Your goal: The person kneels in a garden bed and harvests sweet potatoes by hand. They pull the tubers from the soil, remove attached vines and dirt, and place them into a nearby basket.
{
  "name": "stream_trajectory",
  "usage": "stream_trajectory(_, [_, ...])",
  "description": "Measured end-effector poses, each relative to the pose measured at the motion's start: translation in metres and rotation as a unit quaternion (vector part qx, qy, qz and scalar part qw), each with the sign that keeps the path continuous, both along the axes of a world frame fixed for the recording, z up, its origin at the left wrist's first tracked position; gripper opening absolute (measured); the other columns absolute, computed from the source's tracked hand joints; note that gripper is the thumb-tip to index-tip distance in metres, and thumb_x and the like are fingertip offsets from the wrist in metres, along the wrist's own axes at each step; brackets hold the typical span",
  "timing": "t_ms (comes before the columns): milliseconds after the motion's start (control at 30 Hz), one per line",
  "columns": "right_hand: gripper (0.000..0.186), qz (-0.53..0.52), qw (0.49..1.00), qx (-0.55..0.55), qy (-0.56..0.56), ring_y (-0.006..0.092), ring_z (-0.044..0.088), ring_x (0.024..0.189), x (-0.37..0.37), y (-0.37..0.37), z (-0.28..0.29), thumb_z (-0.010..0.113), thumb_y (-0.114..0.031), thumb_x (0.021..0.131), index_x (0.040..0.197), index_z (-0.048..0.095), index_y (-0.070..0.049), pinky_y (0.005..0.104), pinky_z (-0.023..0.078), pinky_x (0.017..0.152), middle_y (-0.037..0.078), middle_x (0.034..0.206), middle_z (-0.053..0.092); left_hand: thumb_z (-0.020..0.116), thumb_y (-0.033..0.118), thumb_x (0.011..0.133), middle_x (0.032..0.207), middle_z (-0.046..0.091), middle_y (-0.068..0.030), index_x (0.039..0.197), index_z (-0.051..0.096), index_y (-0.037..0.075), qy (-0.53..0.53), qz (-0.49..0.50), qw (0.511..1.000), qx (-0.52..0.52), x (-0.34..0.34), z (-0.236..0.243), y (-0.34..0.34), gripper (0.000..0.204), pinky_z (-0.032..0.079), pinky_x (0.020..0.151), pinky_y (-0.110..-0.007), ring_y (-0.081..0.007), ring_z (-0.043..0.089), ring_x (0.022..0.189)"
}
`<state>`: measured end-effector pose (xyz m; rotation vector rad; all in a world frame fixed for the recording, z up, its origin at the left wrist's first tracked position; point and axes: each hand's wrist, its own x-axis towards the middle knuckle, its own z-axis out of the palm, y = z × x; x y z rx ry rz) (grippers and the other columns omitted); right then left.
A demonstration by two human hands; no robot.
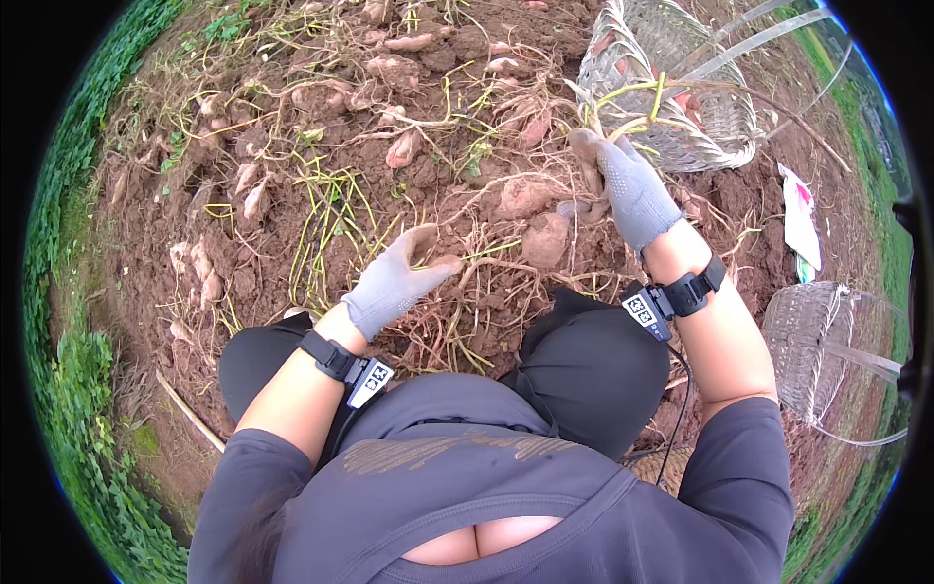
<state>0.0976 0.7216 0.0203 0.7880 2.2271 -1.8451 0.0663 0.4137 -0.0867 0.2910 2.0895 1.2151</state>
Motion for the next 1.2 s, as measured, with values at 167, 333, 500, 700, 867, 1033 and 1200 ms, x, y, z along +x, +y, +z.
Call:
stream_trajectory(167, [0.052,0.136,0.988,0.052,0.040,0.0244,0.068,0.076,-0.016,-0.129,0.024,0.064,-0.043,0.099,0.123,0.060,0.003,0.0349,0.055,0.062,0.011,0.086,0.065,0.090,0.057,0.063,0.149,0.046,-0.0257,0.146,0.048,0.000,0.322,-0.052,0.943,-0.062,0.007,0.041,0.004,0.109,0.044,0.113,-0.041,-0.0395,0.052,0.134])
stream_trajectory(333, [0.067,0.329,0.904,0.222,0.157,0.0371,0.072,0.096,-0.024,-0.205,0.036,0.071,-0.049,0.091,0.121,0.060,0.010,0.0407,0.057,0.085,0.027,0.100,0.072,0.064,0.036,0.096,0.135,0.063,-0.0174,0.136,0.061,0.011,0.325,-0.090,0.941,-0.029,-0.006,0.044,-0.040,0.047,0.046,0.110,-0.044,-0.0310,0.059,0.127])
stream_trajectory(500, [0.060,0.242,0.964,-0.018,0.109,0.0192,0.069,0.088,-0.037,-0.209,0.033,0.070,-0.043,0.095,0.124,0.060,0.008,0.0316,0.058,0.079,0.015,0.097,0.072,0.068,0.031,0.094,0.119,0.072,-0.0122,0.126,0.067,0.009,0.228,0.047,0.971,0.059,-0.001,0.012,-0.068,0.039,0.057,0.089,-0.038,-0.0241,0.070,0.105])
stream_trajectory(700, [0.038,-0.012,0.991,-0.066,0.120,0.0156,0.068,0.089,-0.002,-0.137,-0.016,0.063,-0.031,0.103,0.122,0.060,0.002,0.0276,0.058,0.079,0.008,0.100,0.070,0.062,0.011,0.097,0.108,0.072,-0.0080,0.118,0.069,-0.001,-0.089,0.261,0.894,0.353,0.015,-0.001,-0.102,0.025,0.054,0.067,-0.023,-0.0139,0.066,0.082])
stream_trajectory(867, [0.073,0.059,0.986,-0.138,-0.069,0.0280,0.061,0.119,0.034,-0.127,-0.072,0.067,-0.052,0.095,0.141,0.052,0.003,0.0400,0.054,0.098,0.019,0.132,0.059,0.055,0.021,0.100,0.121,0.070,-0.0182,0.127,0.064,-0.005,-0.155,0.277,0.829,0.460,0.008,0.010,-0.121,0.039,0.055,0.093,-0.033,-0.0224,0.067,0.110])
stream_trajectory(1033, [0.073,0.255,0.955,-0.109,0.101,0.0237,0.056,0.131,0.045,-0.162,-0.091,0.070,-0.044,0.097,0.151,0.044,-0.001,0.0368,0.048,0.108,0.015,0.143,0.058,0.052,0.027,0.098,0.128,0.066,-0.0213,0.137,0.056,-0.005,-0.216,0.255,0.778,0.532,0.018,0.012,-0.105,0.051,0.050,0.108,-0.046,-0.0326,0.065,0.119])
stream_trajectory(1200, [0.085,0.164,0.979,-0.122,0.012,0.0199,0.061,0.123,0.036,-0.167,-0.077,0.085,-0.041,0.084,0.147,0.047,0.002,0.0328,0.046,0.108,0.015,0.133,0.066,0.056,0.028,0.102,0.125,0.065,-0.0133,0.143,0.052,0.000,-0.062,0.279,0.913,0.292,0.014,-0.014,-0.089,0.050,0.055,0.098,-0.035,-0.0209,0.065,0.114])
